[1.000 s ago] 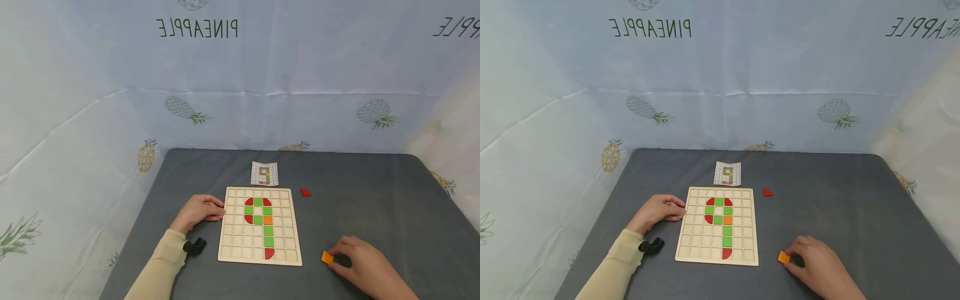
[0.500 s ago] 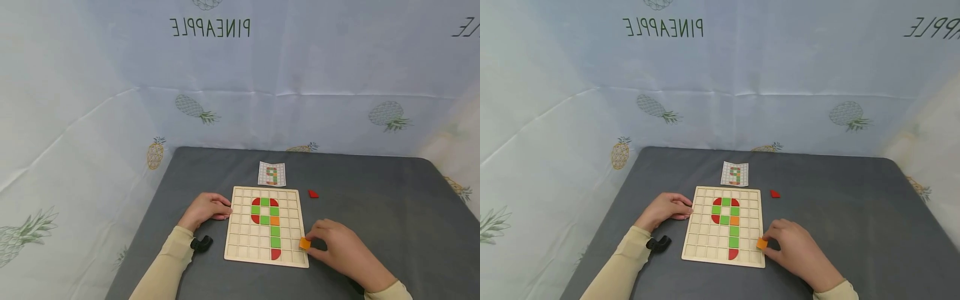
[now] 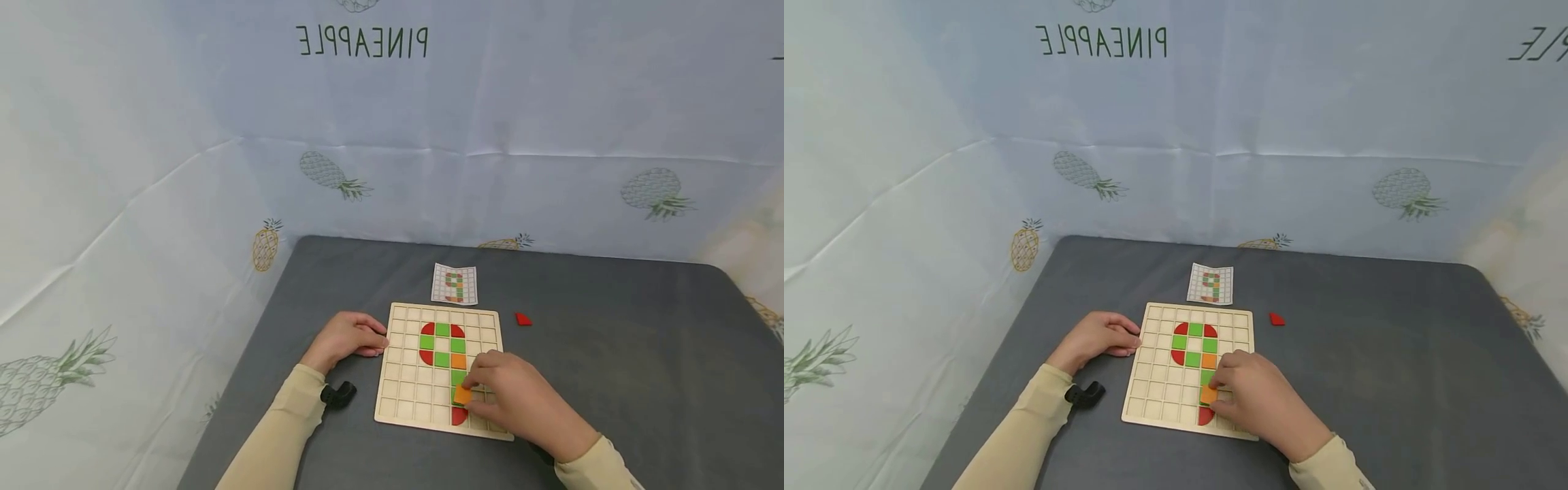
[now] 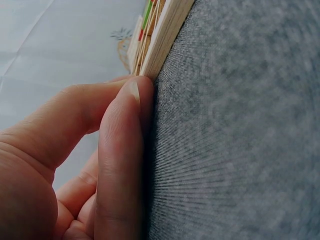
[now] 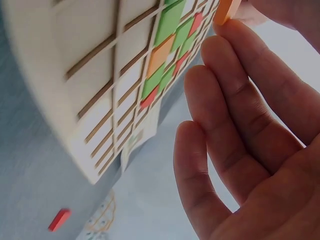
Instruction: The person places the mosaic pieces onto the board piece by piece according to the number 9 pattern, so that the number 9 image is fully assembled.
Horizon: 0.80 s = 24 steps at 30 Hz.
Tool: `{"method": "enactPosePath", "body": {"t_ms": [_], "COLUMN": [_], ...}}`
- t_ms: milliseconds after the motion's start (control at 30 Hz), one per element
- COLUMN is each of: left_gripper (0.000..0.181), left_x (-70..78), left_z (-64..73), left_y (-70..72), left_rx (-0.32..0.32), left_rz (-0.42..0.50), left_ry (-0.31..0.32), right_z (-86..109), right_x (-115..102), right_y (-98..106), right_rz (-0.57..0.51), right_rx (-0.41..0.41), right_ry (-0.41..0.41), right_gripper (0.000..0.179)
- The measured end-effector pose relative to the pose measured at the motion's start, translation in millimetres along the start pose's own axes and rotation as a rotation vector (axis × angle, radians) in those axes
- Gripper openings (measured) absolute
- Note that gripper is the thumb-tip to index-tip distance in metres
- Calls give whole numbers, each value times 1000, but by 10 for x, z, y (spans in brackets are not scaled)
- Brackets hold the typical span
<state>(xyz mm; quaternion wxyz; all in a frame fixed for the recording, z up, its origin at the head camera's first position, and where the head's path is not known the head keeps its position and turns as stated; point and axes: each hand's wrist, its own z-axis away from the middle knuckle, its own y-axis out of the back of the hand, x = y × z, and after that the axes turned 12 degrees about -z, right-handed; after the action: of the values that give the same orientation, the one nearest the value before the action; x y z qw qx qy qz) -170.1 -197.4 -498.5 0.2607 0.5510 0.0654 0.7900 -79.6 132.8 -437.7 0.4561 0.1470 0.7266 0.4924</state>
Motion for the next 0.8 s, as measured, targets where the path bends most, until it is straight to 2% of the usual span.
{"method": "enactPosePath", "body": {"t_ms": [200, 367, 800], "left_gripper": [28, 28, 28], "left_x": [8, -3, 0], "left_z": [-13, -10, -13], "left_y": [-7, 0, -10], "left_rx": [-3, 6, 7], "left_rz": [0, -6, 2], "left_ry": [4, 10, 1], "right_z": [-62, -92, -117], "right_x": [-62, -99, -131], "right_y": [-117, -183, -268], "right_rz": [-7, -2, -25], "right_rx": [9, -14, -62], "right_ry": [53, 98, 84], "right_gripper": [19, 18, 18]}}
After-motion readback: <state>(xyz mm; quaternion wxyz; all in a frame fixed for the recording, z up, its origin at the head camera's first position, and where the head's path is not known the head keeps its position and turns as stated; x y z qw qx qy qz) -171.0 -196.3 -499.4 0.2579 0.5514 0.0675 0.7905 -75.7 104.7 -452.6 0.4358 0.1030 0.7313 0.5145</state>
